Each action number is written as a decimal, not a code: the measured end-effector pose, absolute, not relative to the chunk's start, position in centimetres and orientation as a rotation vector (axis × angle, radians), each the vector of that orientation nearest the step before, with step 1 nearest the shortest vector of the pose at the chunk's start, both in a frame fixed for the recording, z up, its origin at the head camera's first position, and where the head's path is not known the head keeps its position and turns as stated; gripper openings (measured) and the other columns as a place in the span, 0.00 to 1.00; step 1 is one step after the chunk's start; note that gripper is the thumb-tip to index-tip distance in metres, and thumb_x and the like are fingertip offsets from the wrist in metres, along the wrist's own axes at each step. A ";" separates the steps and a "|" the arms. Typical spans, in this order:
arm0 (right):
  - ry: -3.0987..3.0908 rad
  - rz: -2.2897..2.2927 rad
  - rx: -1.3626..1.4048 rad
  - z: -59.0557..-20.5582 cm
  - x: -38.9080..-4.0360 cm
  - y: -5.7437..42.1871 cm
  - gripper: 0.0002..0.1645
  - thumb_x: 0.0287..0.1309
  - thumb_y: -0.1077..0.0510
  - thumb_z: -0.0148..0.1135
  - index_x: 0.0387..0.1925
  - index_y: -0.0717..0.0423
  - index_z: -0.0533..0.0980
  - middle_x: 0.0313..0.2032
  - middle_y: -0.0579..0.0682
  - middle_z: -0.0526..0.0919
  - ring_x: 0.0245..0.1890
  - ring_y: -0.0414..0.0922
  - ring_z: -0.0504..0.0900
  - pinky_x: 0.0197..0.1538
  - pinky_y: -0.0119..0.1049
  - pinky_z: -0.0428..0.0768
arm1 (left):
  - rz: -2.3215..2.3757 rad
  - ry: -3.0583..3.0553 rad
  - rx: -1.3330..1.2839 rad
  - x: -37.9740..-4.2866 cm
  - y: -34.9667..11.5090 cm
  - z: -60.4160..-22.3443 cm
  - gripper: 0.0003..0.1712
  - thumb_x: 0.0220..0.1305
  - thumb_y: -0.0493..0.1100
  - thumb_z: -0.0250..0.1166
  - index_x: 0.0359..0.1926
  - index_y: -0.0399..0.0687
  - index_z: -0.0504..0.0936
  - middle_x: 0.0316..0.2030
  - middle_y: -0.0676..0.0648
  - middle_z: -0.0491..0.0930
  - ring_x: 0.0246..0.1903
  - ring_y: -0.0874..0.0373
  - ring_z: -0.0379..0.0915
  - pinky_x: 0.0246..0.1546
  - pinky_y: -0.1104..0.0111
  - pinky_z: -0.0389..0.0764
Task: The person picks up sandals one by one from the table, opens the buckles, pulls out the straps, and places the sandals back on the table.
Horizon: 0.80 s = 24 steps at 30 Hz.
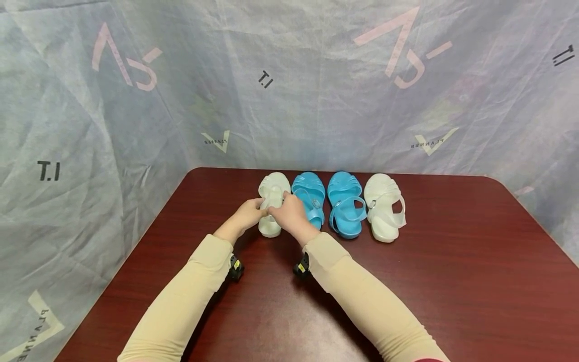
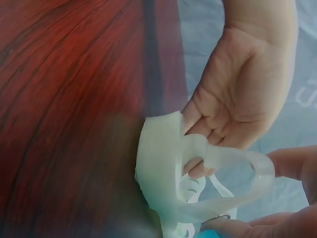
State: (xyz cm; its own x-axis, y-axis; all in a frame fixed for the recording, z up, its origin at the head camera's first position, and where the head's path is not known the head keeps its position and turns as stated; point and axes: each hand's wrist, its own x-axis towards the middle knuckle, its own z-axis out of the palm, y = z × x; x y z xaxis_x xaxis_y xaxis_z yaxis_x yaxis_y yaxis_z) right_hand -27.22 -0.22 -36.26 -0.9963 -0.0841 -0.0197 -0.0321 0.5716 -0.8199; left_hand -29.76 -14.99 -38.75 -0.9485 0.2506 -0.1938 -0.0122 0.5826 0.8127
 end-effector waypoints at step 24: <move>2.686 -1.270 -0.115 -36.7 -26.8 -2.2 0.42 0.70 0.55 0.47 0.72 0.75 0.41 0.73 0.68 0.50 0.72 0.58 0.55 0.71 0.47 0.62 | 1.425 2.462 0.139 -29.5 -15.5 -38.7 0.23 0.71 0.39 0.51 0.64 0.34 0.71 0.62 0.36 0.72 0.57 0.49 0.72 0.57 0.57 0.76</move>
State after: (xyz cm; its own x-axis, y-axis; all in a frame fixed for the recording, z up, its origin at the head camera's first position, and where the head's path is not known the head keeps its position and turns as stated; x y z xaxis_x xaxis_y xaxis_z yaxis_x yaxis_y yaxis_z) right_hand -26.82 -2.20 -36.68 -0.9830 -0.1406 -0.1184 0.0023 0.6346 -0.7728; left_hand -29.47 -15.46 -38.67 -0.9527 0.2273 -0.2018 -0.0618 0.5054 0.8607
